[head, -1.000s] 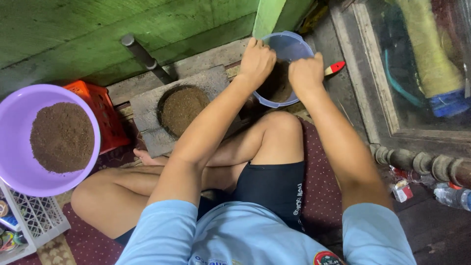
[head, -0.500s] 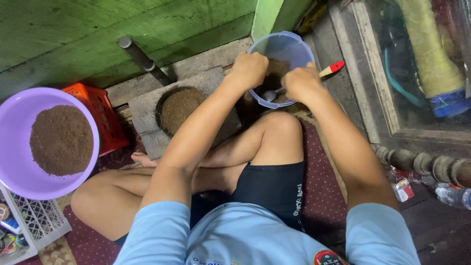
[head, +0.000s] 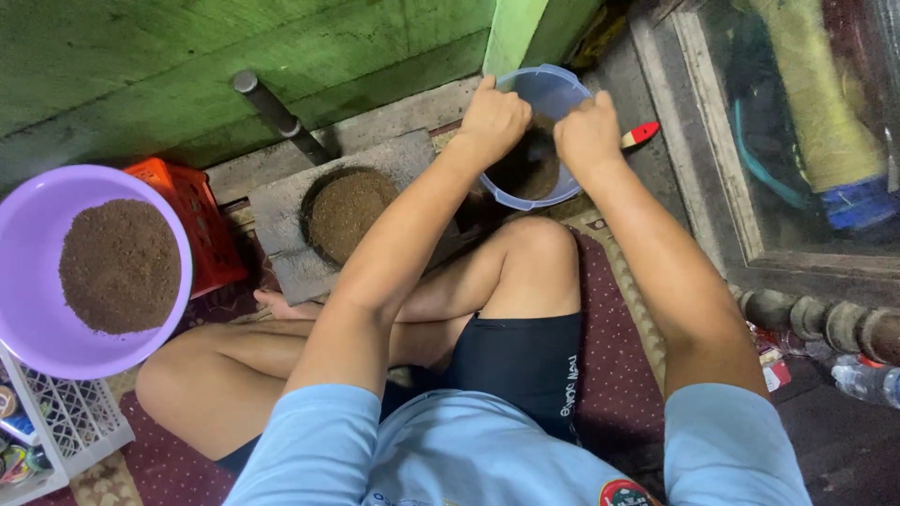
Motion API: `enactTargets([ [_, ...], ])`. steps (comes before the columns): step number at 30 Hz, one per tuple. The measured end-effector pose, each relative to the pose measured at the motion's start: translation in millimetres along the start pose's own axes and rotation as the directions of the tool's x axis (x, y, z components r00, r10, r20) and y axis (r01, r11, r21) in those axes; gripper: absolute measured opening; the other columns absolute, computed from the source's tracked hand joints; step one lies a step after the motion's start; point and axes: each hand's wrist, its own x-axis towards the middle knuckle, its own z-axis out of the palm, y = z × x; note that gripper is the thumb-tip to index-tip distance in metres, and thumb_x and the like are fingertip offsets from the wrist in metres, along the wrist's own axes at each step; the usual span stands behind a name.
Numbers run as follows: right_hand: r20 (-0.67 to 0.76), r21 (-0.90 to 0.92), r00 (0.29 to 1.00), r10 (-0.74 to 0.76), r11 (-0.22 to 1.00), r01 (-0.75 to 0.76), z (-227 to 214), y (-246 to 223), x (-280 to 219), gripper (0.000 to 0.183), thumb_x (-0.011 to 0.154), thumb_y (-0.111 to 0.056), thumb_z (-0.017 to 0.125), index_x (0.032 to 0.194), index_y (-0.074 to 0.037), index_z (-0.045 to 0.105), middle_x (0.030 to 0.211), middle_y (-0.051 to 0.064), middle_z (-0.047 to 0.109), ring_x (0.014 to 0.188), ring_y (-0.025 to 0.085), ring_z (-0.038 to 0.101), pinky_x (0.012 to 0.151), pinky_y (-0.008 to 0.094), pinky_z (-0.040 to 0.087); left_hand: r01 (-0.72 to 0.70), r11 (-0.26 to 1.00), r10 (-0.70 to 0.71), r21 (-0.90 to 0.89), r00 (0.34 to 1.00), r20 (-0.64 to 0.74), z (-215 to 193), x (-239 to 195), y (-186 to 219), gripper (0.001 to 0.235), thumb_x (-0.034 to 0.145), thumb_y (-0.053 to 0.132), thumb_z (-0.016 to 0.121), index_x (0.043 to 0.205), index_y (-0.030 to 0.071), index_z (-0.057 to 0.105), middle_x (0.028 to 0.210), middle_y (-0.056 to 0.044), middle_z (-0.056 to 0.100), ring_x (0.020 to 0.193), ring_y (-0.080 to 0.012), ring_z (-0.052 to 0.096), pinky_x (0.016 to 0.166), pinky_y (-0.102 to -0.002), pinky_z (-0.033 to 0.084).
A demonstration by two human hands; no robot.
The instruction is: Scooping brown powder from a stone mortar into a plastic container using a spoon and hands.
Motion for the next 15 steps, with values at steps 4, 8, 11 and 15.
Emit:
enactTargets([
  [4,-0.23,0.081,0.964,0.134,0.99,-0.118,11,-2,0,0.028,0.095,-0.014,0.047,0.094,-0.023,0.074,0.087,-0.001,0.072,0.072,0.021,0.068,0.083,0.042,0.035,-0.018,0.987,-0.03,-0.158,0.955,-0.295,-25,-14,-6,0.016,0.075,0.014,0.06,0.063,0.024,0.063,0.052,-0.001,0.063,0.069,-0.026,0.057,0.078,-0.046,0.034],
  [8,-0.237,0.091,0.961,0.14,0.988,-0.122,6,-8,-10,0.021,0.087,-0.017,0.059,0.082,-0.03,0.075,0.079,-0.006,0.07,0.062,0.017,0.067,0.068,0.038,0.04,0.073,0.997,-0.075,-0.016,0.993,-0.09,-36,-18,-5,0.017,0.088,0.014,0.061,0.083,0.026,0.073,0.071,-0.001,0.074,0.082,-0.0258,0.064,0.082,-0.043,0.04],
  [11,-0.116,0.181,0.985,0.128,0.978,-0.106,-22,3,-22,0.025,0.089,-0.016,0.054,0.084,-0.03,0.074,0.086,-0.004,0.072,0.071,0.022,0.07,0.075,0.042,0.038,0.131,0.975,-0.165,-0.182,0.969,-0.186,-44,-30,-8,0.017,0.079,0.007,0.064,0.09,0.016,0.073,0.079,-0.009,0.076,0.081,-0.0324,0.068,0.074,-0.045,0.05],
  [15,-0.143,0.224,0.967,0.21,0.959,-0.175,-69,27,-44,0.044,0.074,-0.025,0.074,0.118,-0.023,0.076,0.112,0.005,0.068,0.105,0.028,0.053,0.081,0.043,0.034,0.147,0.81,-0.287,-0.568,0.943,-0.165,-88,-49,-19,0.021,0.089,0.017,0.076,0.077,0.005,0.064,0.074,-0.016,0.07,0.068,-0.0409,0.065,0.065,-0.056,0.053],
])
